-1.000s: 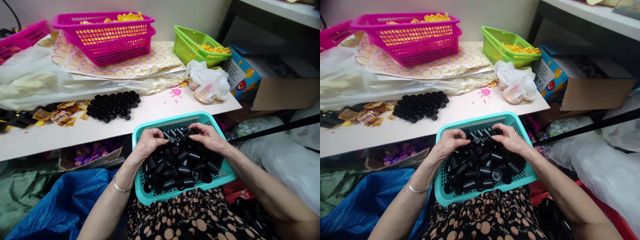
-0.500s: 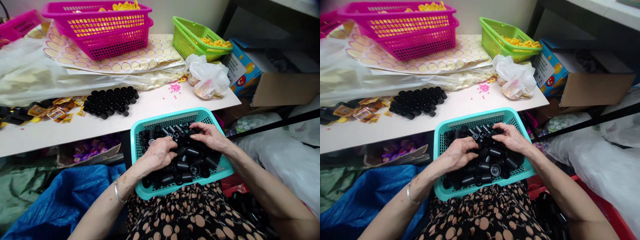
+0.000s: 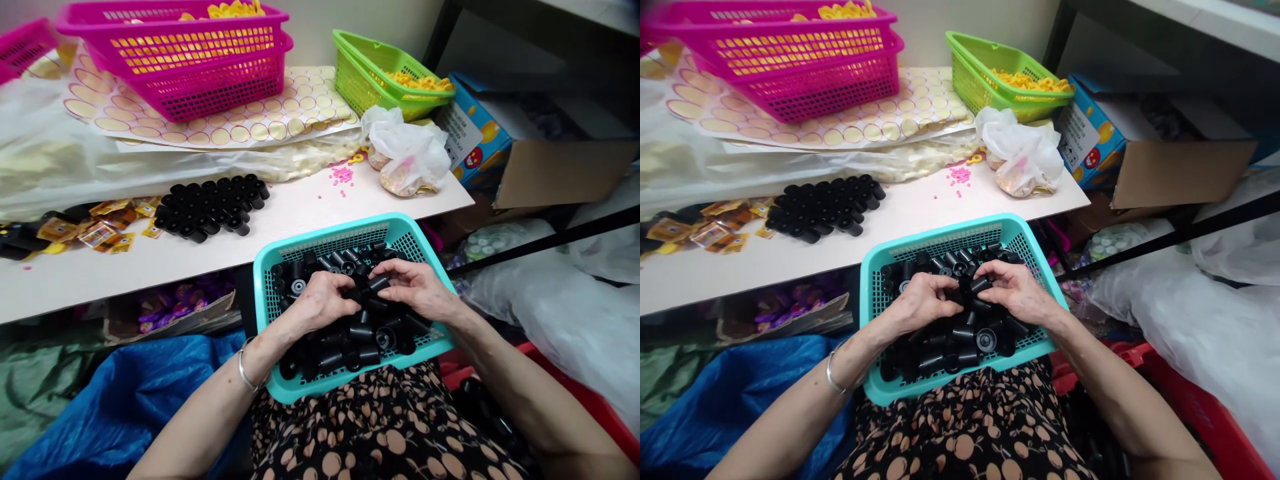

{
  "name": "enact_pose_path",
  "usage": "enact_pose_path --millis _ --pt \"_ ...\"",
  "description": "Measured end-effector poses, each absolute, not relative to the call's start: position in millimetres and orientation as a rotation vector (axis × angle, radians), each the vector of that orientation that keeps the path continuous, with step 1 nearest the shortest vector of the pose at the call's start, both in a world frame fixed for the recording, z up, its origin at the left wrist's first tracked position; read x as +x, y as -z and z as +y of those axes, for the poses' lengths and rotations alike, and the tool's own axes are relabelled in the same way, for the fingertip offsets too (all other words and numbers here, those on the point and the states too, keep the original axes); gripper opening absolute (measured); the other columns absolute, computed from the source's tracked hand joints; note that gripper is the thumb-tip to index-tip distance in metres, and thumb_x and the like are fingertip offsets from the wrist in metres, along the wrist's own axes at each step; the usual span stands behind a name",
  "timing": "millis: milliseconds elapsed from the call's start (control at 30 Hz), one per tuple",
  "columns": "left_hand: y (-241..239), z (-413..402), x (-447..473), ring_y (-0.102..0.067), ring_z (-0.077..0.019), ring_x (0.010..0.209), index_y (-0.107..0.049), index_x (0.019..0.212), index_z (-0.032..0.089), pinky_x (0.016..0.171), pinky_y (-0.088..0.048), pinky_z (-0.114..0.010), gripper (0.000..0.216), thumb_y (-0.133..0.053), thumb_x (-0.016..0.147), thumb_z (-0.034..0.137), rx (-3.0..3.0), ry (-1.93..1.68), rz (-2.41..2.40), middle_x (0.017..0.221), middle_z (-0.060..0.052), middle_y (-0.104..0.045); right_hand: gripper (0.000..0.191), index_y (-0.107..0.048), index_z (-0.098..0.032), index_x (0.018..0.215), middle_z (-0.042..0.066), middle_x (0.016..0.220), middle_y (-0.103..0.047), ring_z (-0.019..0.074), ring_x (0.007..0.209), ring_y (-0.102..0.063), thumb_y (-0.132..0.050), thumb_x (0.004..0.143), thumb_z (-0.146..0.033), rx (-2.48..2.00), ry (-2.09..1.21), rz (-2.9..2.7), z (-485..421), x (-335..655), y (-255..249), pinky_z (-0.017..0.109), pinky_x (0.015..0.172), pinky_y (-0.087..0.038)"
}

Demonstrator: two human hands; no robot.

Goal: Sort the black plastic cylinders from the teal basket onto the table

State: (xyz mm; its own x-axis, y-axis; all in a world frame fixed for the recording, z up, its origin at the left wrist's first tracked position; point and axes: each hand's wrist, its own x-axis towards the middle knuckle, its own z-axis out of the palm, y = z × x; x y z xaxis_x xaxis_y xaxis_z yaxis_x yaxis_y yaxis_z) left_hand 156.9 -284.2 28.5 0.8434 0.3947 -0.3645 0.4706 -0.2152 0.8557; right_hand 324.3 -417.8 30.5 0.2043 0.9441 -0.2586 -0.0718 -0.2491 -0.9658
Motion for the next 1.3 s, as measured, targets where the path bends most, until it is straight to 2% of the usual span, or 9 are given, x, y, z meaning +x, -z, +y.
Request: enact_pose_path --millis 333,433,533,600,700,867,1000,1133,1300 --pt "-33.7 -284.3 156.0 -0.036 -0.0075 0.049 -0.071 0.079 0.015 0.045 -0.024 -0.021 0.02 -0.068 0.063 0.026 1.734 -0.057 0.647 0.053 0.005 -0.046 0.039 -0.066 -0.026 0.112 0.002 0.106 -0.068 0.0227 0.095 -0.063 -0.07 0.074 -0.026 -1.521 -1.087 -1.14 -408.8 310.1 -29.4 0.041 0.088 -0.051" --pt "-36.1 -284.4 157.0 -0.038 -0.0078 0.054 -0.071 0.086 0.015 0.049 -0.029 -0.021 0.026 -0.071 0.063 0.027 1.687 -0.169 0.648 0.059 0.004 -0.051 0.068 -0.044 -0.029 0.136 0.003 0.138 -0.047 0.0286 0.126 -0.044 -0.071 0.073 -0.029 -1.536 -1.019 -1.332 -409.2 302.6 -35.0 0.049 0.107 -0.033" --pt "-39.6 -281.5 151.9 -0.043 -0.0085 0.06 -0.071 0.094 0.018 0.055 -0.034 -0.021 0.03 -0.071 0.065 0.024 1.716 -0.245 0.573 0.071 0.003 -0.057 0.092 -0.02 -0.029 0.145 0.003 0.151 -0.023 0.0292 0.137 -0.025 -0.073 0.071 -0.034 -1.551 -1.135 -1.441 -408.5 300.2 -43.4 0.051 0.112 -0.023" --pt "-41.8 -275.1 143.3 -0.045 -0.0089 0.062 -0.072 0.091 0.019 0.058 -0.037 -0.021 0.029 -0.074 0.063 0.025 1.708 -0.34 0.592 0.071 0.002 -0.057 0.087 -0.022 -0.029 0.145 0.003 0.151 -0.023 0.0285 0.137 -0.025 -0.071 0.073 -0.035 -1.579 -1.118 -1.455 -405.9 305.1 -44.9 0.051 0.111 -0.024" --pt "-40.9 -253.0 121.2 -0.049 -0.0097 0.063 -0.071 0.091 0.018 0.063 -0.042 -0.022 0.038 -0.08 0.055 0.026 1.549 -0.63 0.831 0.069 0.002 -0.058 0.062 -0.046 -0.028 0.134 0.005 0.143 -0.039 0.0289 0.131 -0.035 -0.067 0.076 -0.035 -1.689 -0.864 -1.476 -399.2 321.2 -37.8 0.049 0.109 -0.028" --pt "-14.9 -185.3 73.8 -0.05 -0.0082 0.059 -0.069 0.091 0.014 0.06 -0.044 -0.022 0.047 -0.082 0.048 0.025 1.373 -1.188 1.278 0.07 0.002 -0.06 0.017 -0.064 -0.022 0.096 0.006 0.092 -0.063 0.0225 0.086 -0.058 -0.055 0.084 -0.031 -1.903 -0.745 -1.646 -394.7 345.2 -29.1 0.037 0.077 -0.045" --pt "19.0 -139.4 54.3 -0.05 -0.0089 0.06 -0.068 0.088 0.009 0.058 -0.041 -0.021 0.045 -0.079 0.047 0.024 1.448 -1.236 1.458 0.071 0.001 -0.06 0.016 -0.063 -0.02 0.086 0.004 0.081 -0.062 0.019 0.076 -0.055 -0.055 0.083 -0.033 -2.003 -0.892 -1.76 -397.2 340.4 -40.0 0.031 0.067 -0.04" --pt "31.2 -120.3 53.6 -0.045 -0.0091 0.056 -0.068 0.088 0.012 0.054 -0.036 -0.022 0.041 -0.076 0.052 0.031 1.621 -1.135 1.632 0.064 0.004 -0.056 0.03 -0.062 -0.02 0.095 0.006 0.084 -0.06 0.0218 0.079 -0.055 -0.06 0.078 -0.044 -2.07 -0.903 -1.993 -397.9 323.2 -47.6 0.031 0.068 -0.038" --pt "20.1 -124.7 59.5 -0.044 -0.0103 0.058 -0.064 0.072 0.013 0.056 -0.034 -0.024 0.039 -0.074 0.055 0.046 1.795 -1.099 1.804 0.061 0.004 -0.052 0.026 -0.062 -0.018 0.101 0.008 0.088 -0.058 0.0258 0.091 -0.054 -0.059 0.076 -0.025 -2.115 -0.878 -2.045 -400.2 315.6 -45.7 0.036 0.078 -0.038"
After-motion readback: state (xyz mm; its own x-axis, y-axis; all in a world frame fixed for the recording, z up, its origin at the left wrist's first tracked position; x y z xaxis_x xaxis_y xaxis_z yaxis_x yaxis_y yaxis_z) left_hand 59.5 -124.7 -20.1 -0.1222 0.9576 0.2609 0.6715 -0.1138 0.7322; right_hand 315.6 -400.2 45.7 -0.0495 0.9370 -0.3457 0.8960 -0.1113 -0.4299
